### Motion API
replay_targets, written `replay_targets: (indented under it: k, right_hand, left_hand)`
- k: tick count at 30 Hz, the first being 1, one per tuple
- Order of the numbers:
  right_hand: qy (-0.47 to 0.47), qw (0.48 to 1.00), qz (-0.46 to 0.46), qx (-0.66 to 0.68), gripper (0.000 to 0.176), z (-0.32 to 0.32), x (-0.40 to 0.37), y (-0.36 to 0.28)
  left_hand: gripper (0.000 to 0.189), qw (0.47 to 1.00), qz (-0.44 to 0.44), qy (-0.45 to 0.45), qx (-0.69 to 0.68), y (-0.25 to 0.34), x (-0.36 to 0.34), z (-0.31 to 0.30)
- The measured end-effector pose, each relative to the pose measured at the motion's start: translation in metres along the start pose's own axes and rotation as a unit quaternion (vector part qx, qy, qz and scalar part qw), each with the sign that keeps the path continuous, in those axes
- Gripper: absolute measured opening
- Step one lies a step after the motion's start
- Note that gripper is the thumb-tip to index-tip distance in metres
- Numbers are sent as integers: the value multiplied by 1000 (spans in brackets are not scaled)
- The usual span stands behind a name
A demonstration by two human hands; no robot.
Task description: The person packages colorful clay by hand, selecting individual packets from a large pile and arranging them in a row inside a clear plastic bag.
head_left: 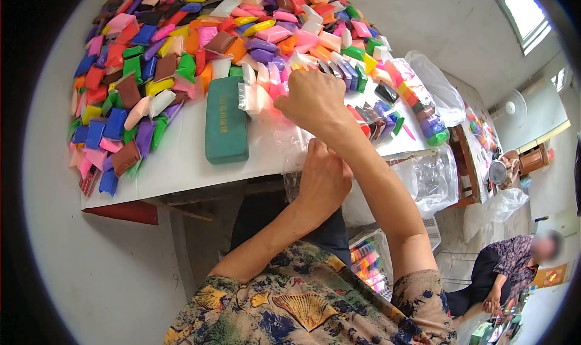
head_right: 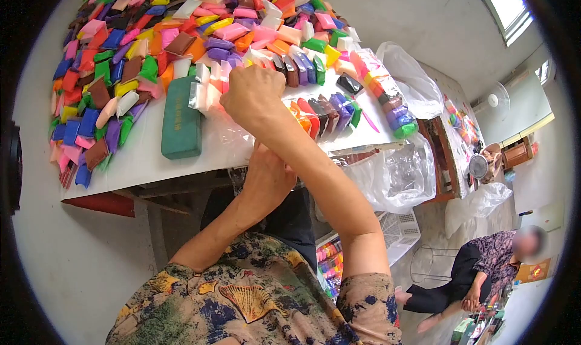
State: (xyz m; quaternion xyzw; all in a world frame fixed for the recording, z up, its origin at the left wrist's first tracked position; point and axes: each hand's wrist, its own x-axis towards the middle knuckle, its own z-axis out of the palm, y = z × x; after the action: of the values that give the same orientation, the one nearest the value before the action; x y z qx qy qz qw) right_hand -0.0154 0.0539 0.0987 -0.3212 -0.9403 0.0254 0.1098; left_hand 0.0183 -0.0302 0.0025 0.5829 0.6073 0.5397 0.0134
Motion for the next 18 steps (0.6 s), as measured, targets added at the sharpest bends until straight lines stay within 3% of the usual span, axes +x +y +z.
replay_targets:
  k: [7, 13, 18]
  right_hand:
    - [34, 999, -8, 3, 30, 9, 2, 2]
    - [6, 1000, -7, 10, 33, 2, -1, 3]
    - [119, 992, 7, 36, 35, -8, -13, 1]
  left_hand:
    - [29, 999, 18, 31, -17, -2, 3, 1]
    - [27, 999, 16, 27, -7, -7, 3, 3]
    - [29, 999, 11, 15, -37, -6, 2, 1]
